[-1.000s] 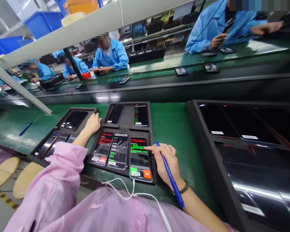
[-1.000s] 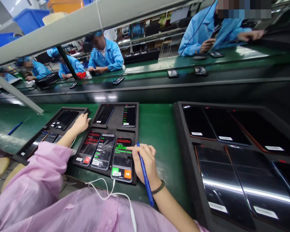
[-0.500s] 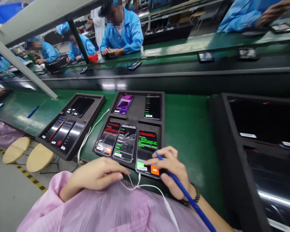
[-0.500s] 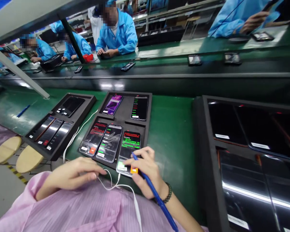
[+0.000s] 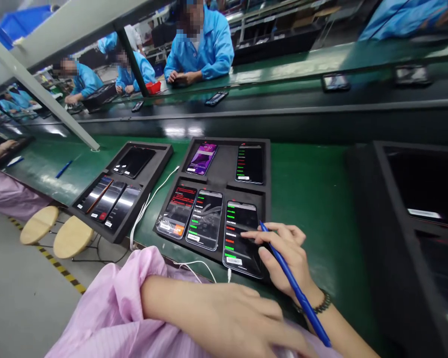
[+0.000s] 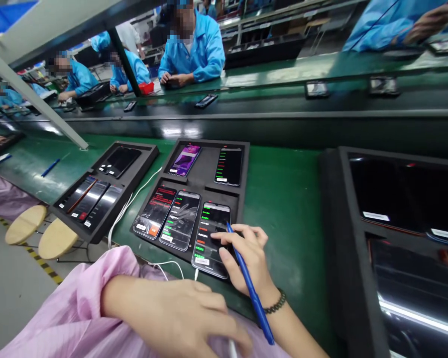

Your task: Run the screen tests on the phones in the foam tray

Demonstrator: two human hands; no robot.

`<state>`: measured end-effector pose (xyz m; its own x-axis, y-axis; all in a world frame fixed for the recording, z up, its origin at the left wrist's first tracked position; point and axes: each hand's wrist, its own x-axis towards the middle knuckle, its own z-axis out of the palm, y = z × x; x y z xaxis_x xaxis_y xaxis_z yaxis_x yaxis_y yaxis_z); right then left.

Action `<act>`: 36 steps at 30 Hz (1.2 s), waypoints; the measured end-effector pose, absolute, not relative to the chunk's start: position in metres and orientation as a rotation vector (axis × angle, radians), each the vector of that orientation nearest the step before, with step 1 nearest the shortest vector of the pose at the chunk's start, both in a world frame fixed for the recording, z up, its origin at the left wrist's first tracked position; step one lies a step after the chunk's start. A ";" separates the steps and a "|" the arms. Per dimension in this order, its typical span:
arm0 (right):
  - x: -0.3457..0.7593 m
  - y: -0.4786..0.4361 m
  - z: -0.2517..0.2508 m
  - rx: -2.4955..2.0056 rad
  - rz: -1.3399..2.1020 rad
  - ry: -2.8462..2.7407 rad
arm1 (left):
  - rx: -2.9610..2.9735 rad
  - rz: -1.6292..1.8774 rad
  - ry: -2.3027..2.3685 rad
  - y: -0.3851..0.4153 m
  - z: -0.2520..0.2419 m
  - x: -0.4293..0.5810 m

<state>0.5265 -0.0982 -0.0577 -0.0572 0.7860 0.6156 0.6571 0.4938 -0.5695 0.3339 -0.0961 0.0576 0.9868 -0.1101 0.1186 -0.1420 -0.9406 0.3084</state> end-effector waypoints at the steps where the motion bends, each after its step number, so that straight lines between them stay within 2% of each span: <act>1: 0.526 -0.098 -0.057 -1.216 0.152 -1.780 | 2.835 0.163 -0.229 -0.096 0.056 0.335; 4: 0.525 -0.097 -0.055 -1.166 0.122 -1.802 | 2.832 0.156 -0.285 -0.096 0.050 0.334; 11: 0.524 -0.097 -0.050 -1.129 0.102 -1.826 | 2.783 0.199 -0.079 -0.090 0.040 0.325; 17: 0.524 -0.097 -0.050 -1.113 0.097 -1.813 | 2.780 0.413 0.063 -0.085 0.038 0.322; 27: 0.524 -0.096 -0.043 -1.151 0.048 -1.797 | 2.351 0.670 -0.078 -0.090 0.029 0.301; 36: 0.526 -0.099 -0.047 -1.026 0.451 -1.274 | 2.170 0.964 -0.140 -0.090 0.029 0.302</act>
